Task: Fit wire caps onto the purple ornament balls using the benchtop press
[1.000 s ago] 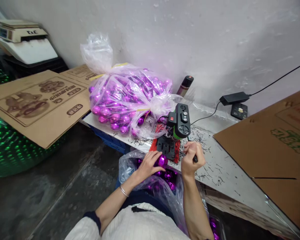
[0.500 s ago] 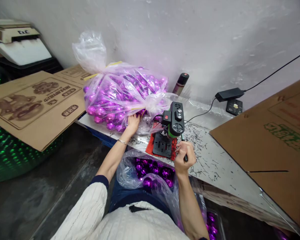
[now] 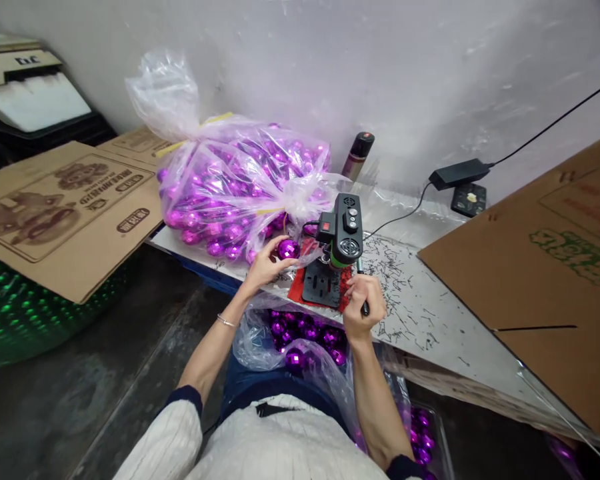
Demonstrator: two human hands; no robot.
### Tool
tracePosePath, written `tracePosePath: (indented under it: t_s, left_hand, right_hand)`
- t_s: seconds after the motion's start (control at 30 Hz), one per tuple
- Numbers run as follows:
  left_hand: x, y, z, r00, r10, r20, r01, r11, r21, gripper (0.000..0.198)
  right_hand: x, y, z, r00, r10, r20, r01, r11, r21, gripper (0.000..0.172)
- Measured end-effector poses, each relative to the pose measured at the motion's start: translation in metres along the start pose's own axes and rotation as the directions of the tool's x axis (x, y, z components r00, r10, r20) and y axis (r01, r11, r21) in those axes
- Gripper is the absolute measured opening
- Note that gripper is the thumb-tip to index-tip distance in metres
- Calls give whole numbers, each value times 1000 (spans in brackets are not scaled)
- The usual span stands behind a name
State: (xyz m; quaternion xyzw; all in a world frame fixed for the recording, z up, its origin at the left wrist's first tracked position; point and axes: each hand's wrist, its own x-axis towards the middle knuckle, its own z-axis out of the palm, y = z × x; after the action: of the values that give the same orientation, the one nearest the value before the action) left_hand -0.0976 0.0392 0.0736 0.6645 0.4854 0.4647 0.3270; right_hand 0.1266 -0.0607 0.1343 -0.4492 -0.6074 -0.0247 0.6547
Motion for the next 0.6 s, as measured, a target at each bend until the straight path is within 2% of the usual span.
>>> tracePosePath:
  t_s: [0.13, 0.23, 0.3, 0.4, 0.5, 0.6]
  left_hand:
    - [-37, 0, 40, 994, -112, 10, 111, 967, -229, 78]
    - [-49, -2, 67, 982, -187, 15, 184, 939, -289, 72]
    - [-52, -2, 81, 978, -208, -6, 200, 950, -238, 64]
    - [-54, 1, 94, 977, -205, -66, 201, 978, -60, 59]
    - [-54, 4, 100, 979, -189, -70, 195, 977, 90, 60]
    - [-53, 7, 103, 986, -157, -49, 163, 972, 171, 63]
  right_hand:
    - [1, 0, -2, 999, -23, 35, 24, 999, -31, 30]
    - [3, -1, -4, 998, -26, 56, 28, 999, -38, 29]
    - [4, -2, -5, 997, -35, 63, 36, 999, -25, 28]
    - [4, -3, -6, 997, -49, 66, 49, 999, -3, 27]
    - [3, -2, -6, 996, -52, 77, 52, 999, 2, 26]
    - [2, -1, -6, 995, -56, 85, 56, 998, -1, 26]
